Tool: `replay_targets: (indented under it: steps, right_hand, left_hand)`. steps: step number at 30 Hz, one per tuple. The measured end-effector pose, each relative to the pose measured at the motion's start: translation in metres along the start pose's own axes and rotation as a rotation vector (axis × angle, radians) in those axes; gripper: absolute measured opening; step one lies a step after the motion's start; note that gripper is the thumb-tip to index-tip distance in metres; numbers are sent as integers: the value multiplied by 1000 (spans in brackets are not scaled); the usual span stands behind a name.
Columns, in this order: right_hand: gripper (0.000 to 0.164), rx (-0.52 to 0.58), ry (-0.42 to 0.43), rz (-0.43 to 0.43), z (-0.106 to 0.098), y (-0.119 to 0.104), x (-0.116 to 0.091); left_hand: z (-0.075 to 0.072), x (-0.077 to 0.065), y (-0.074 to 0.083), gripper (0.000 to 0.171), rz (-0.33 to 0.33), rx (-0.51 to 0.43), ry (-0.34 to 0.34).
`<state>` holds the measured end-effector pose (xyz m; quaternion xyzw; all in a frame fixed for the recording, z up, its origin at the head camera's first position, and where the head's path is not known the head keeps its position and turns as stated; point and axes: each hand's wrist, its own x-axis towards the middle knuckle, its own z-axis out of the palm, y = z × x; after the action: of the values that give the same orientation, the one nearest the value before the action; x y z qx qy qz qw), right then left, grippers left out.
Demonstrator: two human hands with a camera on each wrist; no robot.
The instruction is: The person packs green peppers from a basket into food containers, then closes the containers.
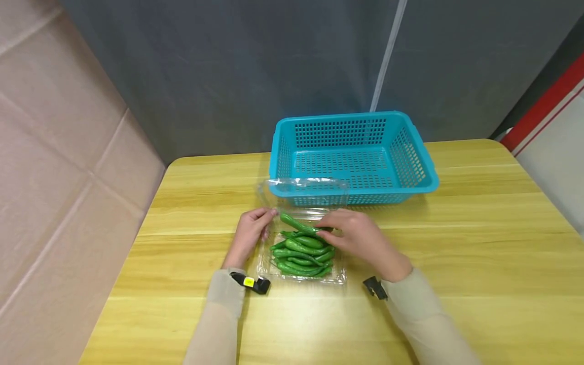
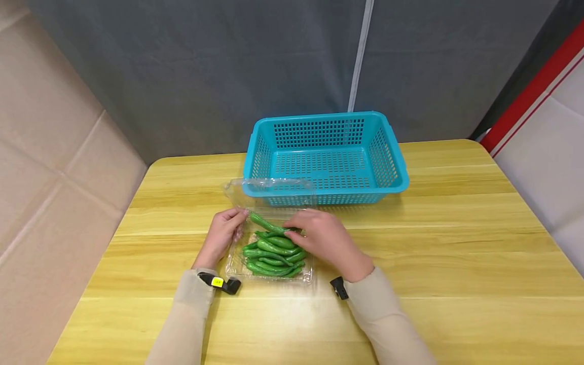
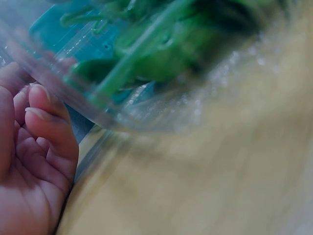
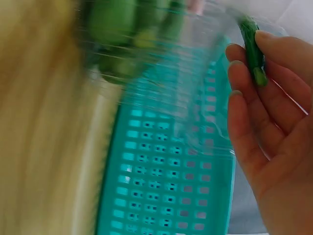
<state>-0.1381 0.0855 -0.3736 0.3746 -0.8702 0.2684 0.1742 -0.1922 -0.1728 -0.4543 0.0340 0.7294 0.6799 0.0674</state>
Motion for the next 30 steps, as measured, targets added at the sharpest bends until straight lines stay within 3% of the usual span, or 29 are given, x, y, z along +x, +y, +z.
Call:
replay_targets:
  steps: [8, 15, 22, 30]
  right_hand:
    - [16, -47, -121, 16, 13, 1, -2]
    - [16, -53, -138, -9, 19, 2, -3]
    - [17, -17, -202, 39, 22, 0, -4]
    - [18, -59, -228, 106, 24, -3, -3]
  left_hand:
    - [0, 0, 2, 35, -3, 2, -35]
    - [1, 0, 0, 38, 8, 17, -20]
    - [0, -2, -1, 38, 10, 32, -28]
    - [0, -2, 2, 40, -12, -11, -22]
